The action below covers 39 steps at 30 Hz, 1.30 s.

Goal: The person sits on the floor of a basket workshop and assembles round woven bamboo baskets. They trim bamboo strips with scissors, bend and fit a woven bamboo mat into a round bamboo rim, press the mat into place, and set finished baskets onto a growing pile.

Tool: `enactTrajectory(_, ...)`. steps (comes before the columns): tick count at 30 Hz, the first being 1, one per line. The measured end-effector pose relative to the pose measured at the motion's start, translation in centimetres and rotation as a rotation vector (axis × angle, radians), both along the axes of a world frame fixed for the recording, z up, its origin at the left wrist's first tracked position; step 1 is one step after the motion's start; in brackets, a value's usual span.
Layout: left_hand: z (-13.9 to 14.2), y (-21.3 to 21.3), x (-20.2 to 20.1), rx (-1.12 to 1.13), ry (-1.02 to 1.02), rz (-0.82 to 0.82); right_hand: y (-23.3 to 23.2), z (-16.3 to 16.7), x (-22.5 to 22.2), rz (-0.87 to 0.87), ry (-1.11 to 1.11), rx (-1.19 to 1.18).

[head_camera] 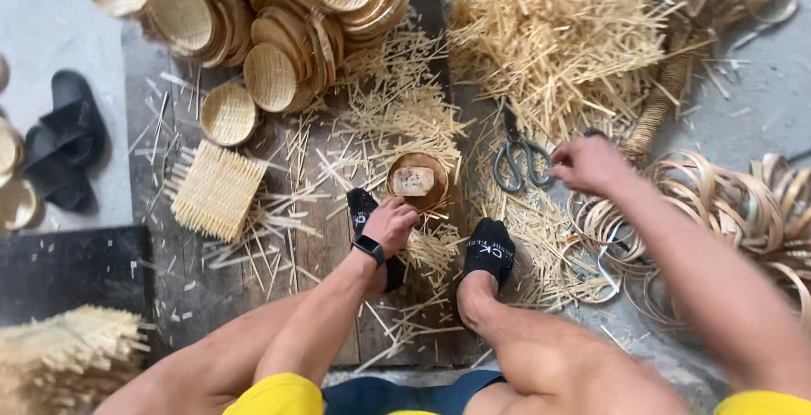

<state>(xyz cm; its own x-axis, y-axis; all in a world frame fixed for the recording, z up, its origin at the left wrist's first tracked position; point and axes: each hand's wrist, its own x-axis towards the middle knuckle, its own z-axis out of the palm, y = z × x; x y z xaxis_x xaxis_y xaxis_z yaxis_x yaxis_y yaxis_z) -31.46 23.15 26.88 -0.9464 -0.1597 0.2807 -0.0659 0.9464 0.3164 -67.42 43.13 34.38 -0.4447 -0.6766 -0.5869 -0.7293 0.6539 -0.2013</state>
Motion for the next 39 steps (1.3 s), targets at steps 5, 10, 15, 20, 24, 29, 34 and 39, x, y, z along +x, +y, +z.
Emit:
enactTrajectory(5, 1.2, 0.9, -2.8, 0.213, -0.015, 0.489, -1.8, -9.4, 3.7, -0.398, -0.072, -0.178)
enactTrajectory(10, -1.0, 1.4, -10.2, 0.345, -0.298, 0.951, -4.3, -12.6, 3.8, -0.59, -0.001, -0.395)
enactTrajectory(15, -2.7, 0.5, -9.7, 0.323, -0.109, 0.734, -3.1, -13.5, 2.0, -0.711, -0.615, -0.124)
enactTrajectory(20, -2.1, -1.3, -8.9, 0.209, -0.215, 0.462, 0.8, -13.3, 5.6, -0.71, -0.796, -0.256)
enactTrajectory(24, -1.3, -2.2, -8.8, 0.18, -0.277, 0.292, 1.8, -12.2, 10.2, -0.942, -0.914, -0.356)
enactTrajectory(29, -1.6, -0.5, -7.2, 0.408, -0.157, 0.533, 0.2, -9.1, 14.5, -0.877, -0.84, -0.755)
enactTrajectory(34, -2.5, -0.5, -6.1, 0.409, -0.103, 0.398, -0.9, -6.9, 13.9, -0.497, -0.357, -0.618)
enactTrajectory(39, -2.1, -1.0, -6.1, 0.449, -0.047, 0.403, -1.6, -9.0, 11.2, -0.047, 0.203, -0.331)
